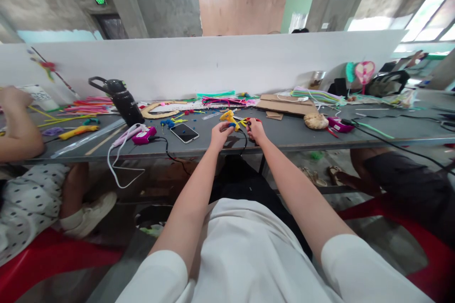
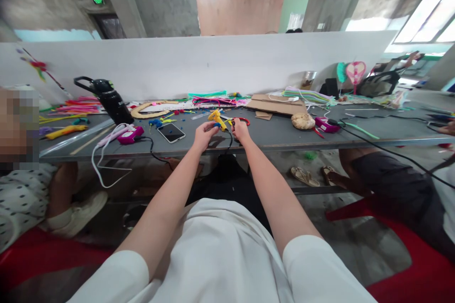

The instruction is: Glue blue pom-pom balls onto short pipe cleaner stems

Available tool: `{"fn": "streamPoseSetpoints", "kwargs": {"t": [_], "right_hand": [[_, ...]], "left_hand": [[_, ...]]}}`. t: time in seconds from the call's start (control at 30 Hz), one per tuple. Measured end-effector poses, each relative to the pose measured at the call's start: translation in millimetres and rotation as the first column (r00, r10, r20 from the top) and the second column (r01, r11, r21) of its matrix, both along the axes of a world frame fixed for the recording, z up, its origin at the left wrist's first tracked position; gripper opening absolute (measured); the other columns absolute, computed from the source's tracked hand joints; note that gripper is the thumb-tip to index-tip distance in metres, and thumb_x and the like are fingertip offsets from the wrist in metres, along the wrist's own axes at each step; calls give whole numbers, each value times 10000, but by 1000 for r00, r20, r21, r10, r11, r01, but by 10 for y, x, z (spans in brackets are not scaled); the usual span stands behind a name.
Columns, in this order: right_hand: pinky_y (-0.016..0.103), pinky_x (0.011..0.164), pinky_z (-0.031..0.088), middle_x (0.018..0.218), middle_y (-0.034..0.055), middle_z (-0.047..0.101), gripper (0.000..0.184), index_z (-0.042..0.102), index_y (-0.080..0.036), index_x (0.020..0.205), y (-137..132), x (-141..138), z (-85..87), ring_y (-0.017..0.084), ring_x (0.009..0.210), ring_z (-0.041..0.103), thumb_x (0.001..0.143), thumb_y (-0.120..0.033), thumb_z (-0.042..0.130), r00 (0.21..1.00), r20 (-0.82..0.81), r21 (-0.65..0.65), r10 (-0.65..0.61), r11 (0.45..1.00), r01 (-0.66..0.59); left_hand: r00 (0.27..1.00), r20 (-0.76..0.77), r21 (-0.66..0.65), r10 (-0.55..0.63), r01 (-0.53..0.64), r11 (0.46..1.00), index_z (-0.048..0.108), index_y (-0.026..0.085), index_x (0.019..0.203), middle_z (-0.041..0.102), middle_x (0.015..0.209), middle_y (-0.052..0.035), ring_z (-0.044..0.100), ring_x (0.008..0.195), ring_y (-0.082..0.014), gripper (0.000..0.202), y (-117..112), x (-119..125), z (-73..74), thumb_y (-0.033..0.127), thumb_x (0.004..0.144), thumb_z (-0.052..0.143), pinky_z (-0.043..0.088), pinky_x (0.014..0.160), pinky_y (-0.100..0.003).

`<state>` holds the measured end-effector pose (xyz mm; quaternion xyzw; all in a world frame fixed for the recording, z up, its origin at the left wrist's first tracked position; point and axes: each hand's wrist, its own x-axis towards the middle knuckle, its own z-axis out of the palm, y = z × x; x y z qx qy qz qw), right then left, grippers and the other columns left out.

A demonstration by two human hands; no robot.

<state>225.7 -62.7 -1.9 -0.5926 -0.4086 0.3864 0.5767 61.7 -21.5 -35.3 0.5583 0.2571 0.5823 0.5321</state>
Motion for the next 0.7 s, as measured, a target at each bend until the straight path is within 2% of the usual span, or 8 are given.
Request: {"fn": "streamPoseSetpoints", "kwargs": {"t": [0.33, 0.7], "right_hand": [[209, 311, 217, 370, -26, 366, 385, 461, -200, 557, -7, -11, 8, 92, 315, 307, 888, -363, 351, 1000, 29, 7, -12, 1000, 12], [201, 334, 258, 369, -25, 376, 488, 466, -195, 542, 0, -18, -36, 85, 321, 336, 912, -497, 364, 996, 80, 52, -37, 998, 33]], "left_hand": [[1000, 9, -26, -29, 29, 999, 674, 121, 957, 729, 944, -109, 694, 864, -220, 441, -17, -4, 20, 320, 593, 824, 536, 884, -428], [996, 80, -68, -47, 52, 996, 671, 124, 925, 731, 898, -95, 698, 837, -219, 435, -58, 12, 48, 342, 587, 836, 529, 909, -462]]}}
